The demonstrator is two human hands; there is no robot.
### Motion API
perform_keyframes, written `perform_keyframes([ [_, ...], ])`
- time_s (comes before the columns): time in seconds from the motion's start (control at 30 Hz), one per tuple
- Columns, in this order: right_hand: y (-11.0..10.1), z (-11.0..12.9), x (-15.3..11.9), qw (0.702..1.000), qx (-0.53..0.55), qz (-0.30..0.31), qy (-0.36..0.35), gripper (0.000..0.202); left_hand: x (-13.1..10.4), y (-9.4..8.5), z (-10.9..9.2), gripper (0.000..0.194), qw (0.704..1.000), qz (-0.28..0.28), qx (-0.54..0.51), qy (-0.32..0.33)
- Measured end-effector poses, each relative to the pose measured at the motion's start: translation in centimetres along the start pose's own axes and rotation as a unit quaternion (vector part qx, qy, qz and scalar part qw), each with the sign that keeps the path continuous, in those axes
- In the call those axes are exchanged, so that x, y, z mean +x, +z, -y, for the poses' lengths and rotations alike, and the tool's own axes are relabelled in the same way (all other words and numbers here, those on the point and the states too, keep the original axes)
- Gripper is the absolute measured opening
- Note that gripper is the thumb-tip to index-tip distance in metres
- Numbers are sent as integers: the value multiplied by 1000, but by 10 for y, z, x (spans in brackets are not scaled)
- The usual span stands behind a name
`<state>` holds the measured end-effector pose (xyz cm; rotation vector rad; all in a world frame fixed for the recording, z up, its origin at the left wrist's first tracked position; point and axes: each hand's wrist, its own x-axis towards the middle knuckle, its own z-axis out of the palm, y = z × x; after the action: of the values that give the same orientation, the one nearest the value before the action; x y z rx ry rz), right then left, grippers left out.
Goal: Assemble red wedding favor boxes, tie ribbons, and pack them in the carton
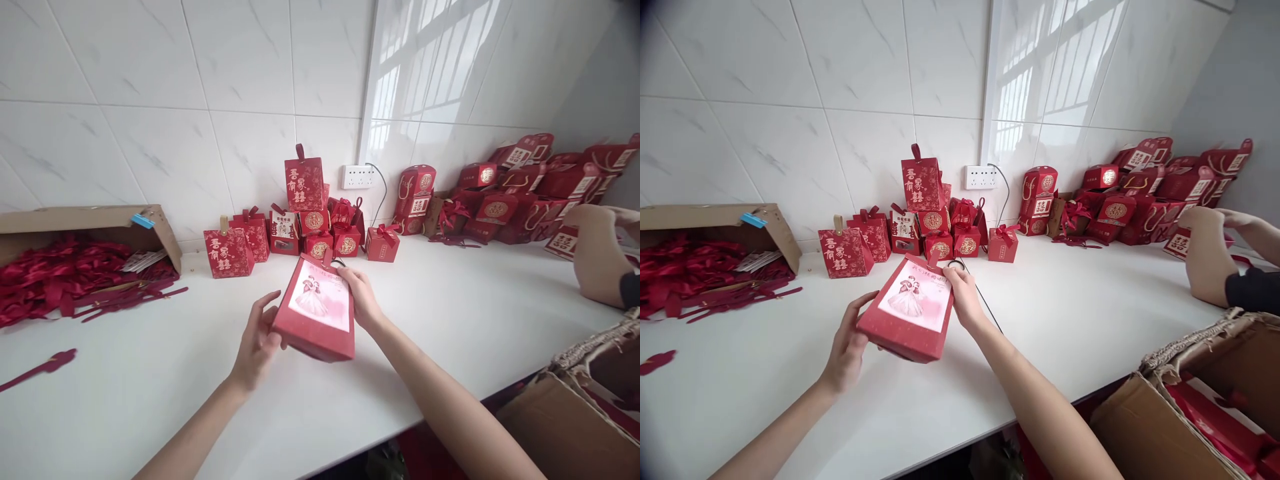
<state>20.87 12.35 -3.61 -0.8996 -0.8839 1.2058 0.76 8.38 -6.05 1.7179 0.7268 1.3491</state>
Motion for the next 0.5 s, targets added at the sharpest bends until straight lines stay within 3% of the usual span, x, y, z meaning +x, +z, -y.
perform_keyframes([
  [0.1, 5, -1, -4, 988, -25, 30, 151, 23, -2, 9, -14, 42, 998, -64, -15, -12],
  [0.2, 12, 3, -15, 974, -42, 60, 213, 20, -5, 13, -18, 37, 998, -63, -7, -14],
  [0.37, 19, -6, -21, 976, -17, 81, 200, 21, -7, 11, -16, 47, 997, -72, 6, 24],
  [0.5, 16, -17, -12, 994, 52, 47, 83, 30, -9, 11, -15, 59, 997, -53, 43, 39],
])
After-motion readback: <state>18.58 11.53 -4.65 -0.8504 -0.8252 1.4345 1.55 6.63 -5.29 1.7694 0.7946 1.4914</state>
